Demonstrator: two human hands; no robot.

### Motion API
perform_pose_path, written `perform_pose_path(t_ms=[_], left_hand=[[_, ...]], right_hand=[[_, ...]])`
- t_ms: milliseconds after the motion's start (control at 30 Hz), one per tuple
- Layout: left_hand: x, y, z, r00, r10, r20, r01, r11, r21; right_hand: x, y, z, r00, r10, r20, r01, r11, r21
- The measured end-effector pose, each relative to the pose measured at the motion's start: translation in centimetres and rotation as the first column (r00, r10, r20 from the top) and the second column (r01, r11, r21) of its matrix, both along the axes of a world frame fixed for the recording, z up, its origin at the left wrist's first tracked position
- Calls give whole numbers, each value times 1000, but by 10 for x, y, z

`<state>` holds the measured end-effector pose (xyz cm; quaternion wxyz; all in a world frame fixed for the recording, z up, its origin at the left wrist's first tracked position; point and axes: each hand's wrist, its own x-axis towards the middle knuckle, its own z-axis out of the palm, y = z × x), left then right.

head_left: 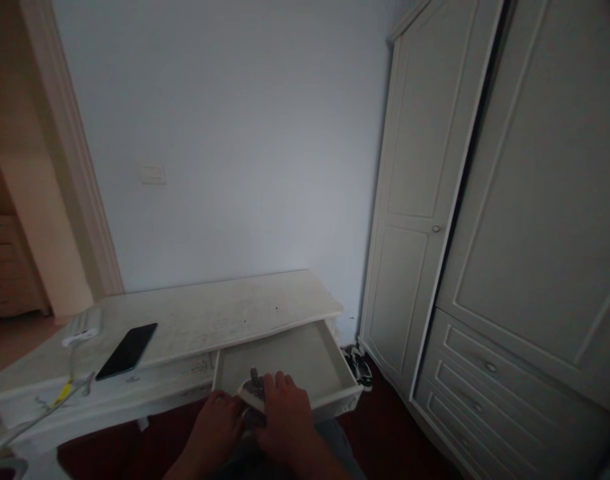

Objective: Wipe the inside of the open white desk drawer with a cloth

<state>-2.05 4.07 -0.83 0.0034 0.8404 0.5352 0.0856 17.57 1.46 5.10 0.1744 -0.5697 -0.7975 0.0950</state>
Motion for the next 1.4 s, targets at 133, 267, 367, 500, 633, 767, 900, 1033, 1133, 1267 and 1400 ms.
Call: perform_pose_path(t_ms=[133,267,367,500,633,767,900,1033,1133,1267,1400], left_hand=[[1,-1,5,1000,10,-17,-11,999,-43],[0,0,1,1000,-2,-12,1,999,-39],[-1,1,-2,1000,-9,-12,9,1000,-24],[-1,1,0,1000,-10,-4,10,999,-40],[-1,1,0,1000,-10,-14,9,999,-34],[-4,2,-4,1000,2,3,-2,1000,-2],[-2,0,-1,1000,-17,1,17,1000,-10],[2,-2,8,1000,22,7,-21,999,-41],[0,-2,12,994,35,105,-27,997,-79],[1,2,16,937,25,348,26,990,-140],[14,14,25,823,-13,567,103,987,-126]], right_hand=[[6,-4,-2,998,62,-18,-61,998,21],[13,-2,-6,997,58,-60,-58,998,0],[12,2,-5,997,50,-51,-51,999,-8],[7,6,-1,998,52,-44,-53,998,-23],[6,6,0,998,53,-33,-54,998,-11],[6,7,2,997,67,-33,-67,998,-18],[9,12,8,998,42,-47,-44,998,-35],[13,26,14,996,-9,-88,0,995,-103],[17,40,14,992,-21,-121,-4,980,-200],[28,55,9,977,-30,-213,-34,956,-290],[46,68,1,877,47,-478,-229,915,-331]])
